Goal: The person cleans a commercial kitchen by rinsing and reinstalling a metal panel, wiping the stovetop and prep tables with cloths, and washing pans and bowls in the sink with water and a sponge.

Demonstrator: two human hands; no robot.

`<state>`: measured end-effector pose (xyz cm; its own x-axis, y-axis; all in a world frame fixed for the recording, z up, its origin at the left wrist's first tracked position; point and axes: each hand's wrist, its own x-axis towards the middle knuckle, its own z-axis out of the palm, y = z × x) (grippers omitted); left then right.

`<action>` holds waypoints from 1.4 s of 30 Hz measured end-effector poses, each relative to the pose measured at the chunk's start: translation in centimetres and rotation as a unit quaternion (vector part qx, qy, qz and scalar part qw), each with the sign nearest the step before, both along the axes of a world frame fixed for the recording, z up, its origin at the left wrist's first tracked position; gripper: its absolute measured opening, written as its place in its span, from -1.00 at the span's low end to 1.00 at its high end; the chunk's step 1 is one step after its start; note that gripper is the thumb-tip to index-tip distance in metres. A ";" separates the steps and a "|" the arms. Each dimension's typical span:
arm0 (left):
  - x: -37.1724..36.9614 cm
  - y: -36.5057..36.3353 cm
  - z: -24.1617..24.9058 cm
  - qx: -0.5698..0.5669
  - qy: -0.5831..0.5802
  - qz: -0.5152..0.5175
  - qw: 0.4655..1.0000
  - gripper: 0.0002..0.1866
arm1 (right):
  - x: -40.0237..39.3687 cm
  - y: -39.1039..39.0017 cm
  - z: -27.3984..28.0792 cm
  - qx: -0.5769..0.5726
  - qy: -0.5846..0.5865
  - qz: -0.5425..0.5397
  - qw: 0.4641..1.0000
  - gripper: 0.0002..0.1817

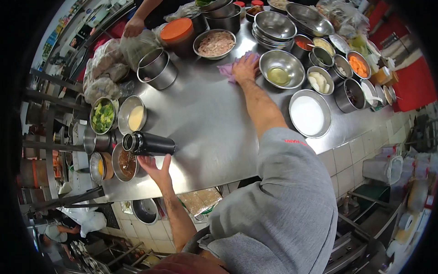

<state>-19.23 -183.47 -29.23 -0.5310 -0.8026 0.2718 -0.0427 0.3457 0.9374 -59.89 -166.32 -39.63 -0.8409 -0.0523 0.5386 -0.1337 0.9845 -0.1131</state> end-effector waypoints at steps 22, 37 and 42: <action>1.5 9.3 -1.8 0.044 0.074 -0.011 0.996 -0.18 | 34.2 10.2 2.4 -0.066 -0.107 0.483 0.867 -0.57; 2.4 25.9 -1.1 0.015 0.085 0.012 0.996 -0.31 | 24.8 46.1 4.1 -0.090 0.035 0.387 0.917 -0.53; -1.1 31.0 -1.4 0.019 0.107 0.051 0.993 -0.30 | 14.8 63.4 3.1 -0.038 0.102 0.207 0.972 -0.77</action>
<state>-20.34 -152.42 -30.65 -0.3797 -0.8613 0.3376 0.1267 0.3131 0.9412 -45.09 -102.92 -36.49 -0.6306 -0.3180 0.7080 -0.5447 0.8311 -0.1118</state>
